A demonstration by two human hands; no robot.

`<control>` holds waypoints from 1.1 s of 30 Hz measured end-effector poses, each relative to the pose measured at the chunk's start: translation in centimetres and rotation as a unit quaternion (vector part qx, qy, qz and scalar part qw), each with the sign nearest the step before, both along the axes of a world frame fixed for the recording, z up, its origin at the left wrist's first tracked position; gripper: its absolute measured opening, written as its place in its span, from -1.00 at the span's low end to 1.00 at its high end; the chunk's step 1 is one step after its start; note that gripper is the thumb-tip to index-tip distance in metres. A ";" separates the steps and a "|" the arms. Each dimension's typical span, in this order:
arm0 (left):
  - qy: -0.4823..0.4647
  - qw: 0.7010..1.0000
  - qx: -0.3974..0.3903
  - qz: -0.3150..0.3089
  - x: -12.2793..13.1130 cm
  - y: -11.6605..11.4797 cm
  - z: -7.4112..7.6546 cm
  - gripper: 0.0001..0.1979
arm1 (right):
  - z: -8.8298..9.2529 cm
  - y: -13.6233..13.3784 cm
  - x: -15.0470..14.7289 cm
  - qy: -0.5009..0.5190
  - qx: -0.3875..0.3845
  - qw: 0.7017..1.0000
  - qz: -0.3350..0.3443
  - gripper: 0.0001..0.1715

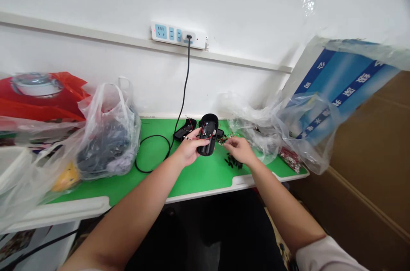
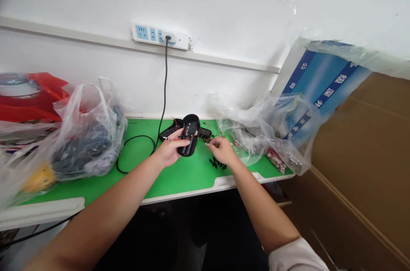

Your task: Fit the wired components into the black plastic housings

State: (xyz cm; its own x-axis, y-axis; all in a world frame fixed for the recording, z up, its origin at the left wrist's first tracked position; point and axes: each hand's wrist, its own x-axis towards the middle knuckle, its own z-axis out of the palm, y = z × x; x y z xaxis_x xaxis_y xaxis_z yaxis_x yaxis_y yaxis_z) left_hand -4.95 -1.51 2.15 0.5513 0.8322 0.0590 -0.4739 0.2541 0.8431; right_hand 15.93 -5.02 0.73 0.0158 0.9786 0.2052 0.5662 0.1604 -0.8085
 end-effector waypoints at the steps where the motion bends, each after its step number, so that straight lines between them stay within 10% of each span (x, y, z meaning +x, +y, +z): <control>1: 0.002 1.000 0.005 0.004 0.0 0.0 0.0 -0.49 | 0.0 -0.1 0.1 0.131 -0.006 0.991 -0.011 -0.84; 5: 0.010 0.999 0.031 0.019 0.1 0.0 -0.1 -0.39 | 0.5 -0.1 -0.1 0.487 -0.062 0.871 0.015 -0.84; 17: 0.010 0.999 0.045 0.011 -0.1 0.2 0.2 -0.44 | 3.7 -0.5 0.3 0.633 -0.091 0.760 0.117 -0.70; 23: 0.029 0.998 0.046 0.012 -0.3 0.5 0.0 -0.42 | 5.9 -2.7 1.1 0.620 -0.053 0.772 0.132 -0.69; 27: 0.063 0.997 0.044 0.019 -0.4 0.4 0.0 -0.35 | 8.6 -5.3 2.0 0.554 0.023 0.830 0.067 -0.69; 33: 0.103 0.992 0.053 0.050 -0.3 0.5 -0.1 -0.34 | 18.5 -14.0 8.5 0.207 0.326 0.910 -0.150 -0.76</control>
State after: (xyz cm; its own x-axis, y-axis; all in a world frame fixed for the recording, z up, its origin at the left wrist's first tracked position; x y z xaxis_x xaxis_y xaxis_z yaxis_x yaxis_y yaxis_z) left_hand -5.26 -1.02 2.07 0.4759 0.8784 0.0444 -0.3075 0.1189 0.9441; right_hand 24.46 -19.06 19.23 0.4705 0.5891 0.6569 0.3320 0.5716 -0.7504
